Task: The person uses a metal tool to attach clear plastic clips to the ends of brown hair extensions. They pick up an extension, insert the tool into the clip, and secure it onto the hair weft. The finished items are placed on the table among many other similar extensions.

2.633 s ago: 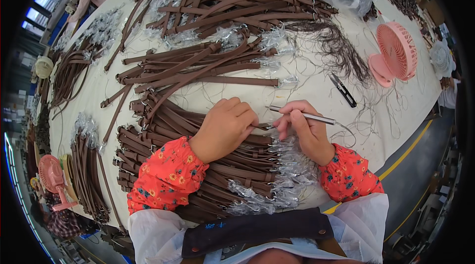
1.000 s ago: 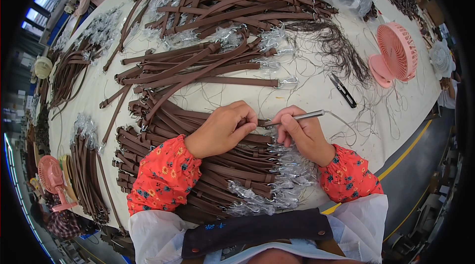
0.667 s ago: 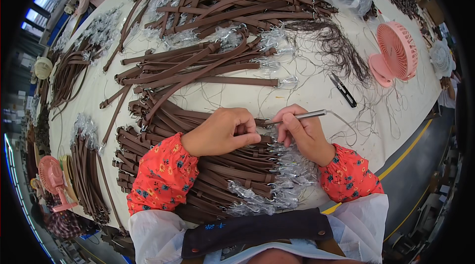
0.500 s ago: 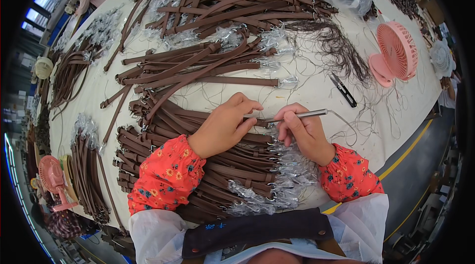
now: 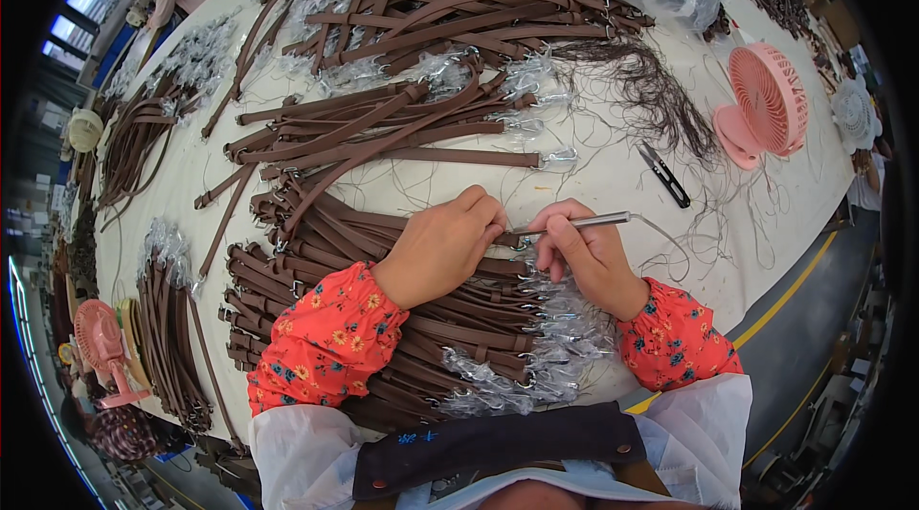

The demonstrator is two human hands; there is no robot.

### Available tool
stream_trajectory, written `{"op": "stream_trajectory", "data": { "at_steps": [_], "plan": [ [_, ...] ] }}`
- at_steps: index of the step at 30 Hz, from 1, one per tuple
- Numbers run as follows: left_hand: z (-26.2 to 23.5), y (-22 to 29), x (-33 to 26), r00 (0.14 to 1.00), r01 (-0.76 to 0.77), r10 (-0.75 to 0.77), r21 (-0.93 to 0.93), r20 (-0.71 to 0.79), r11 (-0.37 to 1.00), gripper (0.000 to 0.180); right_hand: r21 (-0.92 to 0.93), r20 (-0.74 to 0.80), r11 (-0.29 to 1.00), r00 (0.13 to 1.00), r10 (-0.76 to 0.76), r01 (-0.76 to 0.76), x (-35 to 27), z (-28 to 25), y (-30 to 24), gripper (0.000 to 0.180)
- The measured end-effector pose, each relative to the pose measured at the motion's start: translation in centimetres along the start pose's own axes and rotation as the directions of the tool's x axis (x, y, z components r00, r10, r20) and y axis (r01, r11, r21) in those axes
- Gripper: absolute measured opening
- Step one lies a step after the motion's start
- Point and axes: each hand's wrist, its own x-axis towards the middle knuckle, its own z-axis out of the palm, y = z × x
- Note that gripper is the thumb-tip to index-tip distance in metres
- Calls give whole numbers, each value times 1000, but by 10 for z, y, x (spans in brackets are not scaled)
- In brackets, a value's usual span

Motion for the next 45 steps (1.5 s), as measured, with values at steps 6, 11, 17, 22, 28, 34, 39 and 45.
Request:
{"op": "stream_trajectory", "data": {
  "at_steps": [6, 11, 17, 22, 28, 34, 39, 45],
  "plan": [
    [-3, -3, -2, 1000, -18, 16, -113, -17, 993, 9, 22, 2, 1000, 1000, -5, 5, -1, 0, 0, 32],
    [-13, -3, -6, 998, -59, 60, 65, -4, 996, 6, -3, -54, 992, 991, -126, 126, -4, -1, 4, 26],
    [-21, -5, -9, 960, -120, 145, -118, 241, 986, 8, -408, 126, 795, 890, -438, 448, 0, -9, 10, 18],
    [-23, -5, -24, 956, -99, 140, -163, 260, 982, 13, -494, 325, 717, 869, -372, 492, -6, -3, 3, 16],
    [-45, 0, -41, 859, 255, -129, -195, 496, 947, 17, -419, 402, 693, 804, -438, 587, -8, 11, 12, 16],
    [-50, -22, -63, 801, 488, -309, -261, 513, 833, 12, -359, 417, 684, 765, -492, 635, -10, 22, 9, 15],
    [-43, 15, -14, 982, -48, 2, 240, 190, 970, 17, -536, 167, 693, 866, -472, 482, -7, -1, 3, 17],
    [-13, -15, 26, 980, -197, 193, 110, 45, 974, 29, -275, -70, 849, 871, -485, 451, 4, -13, -3, 33]
  ]
}}
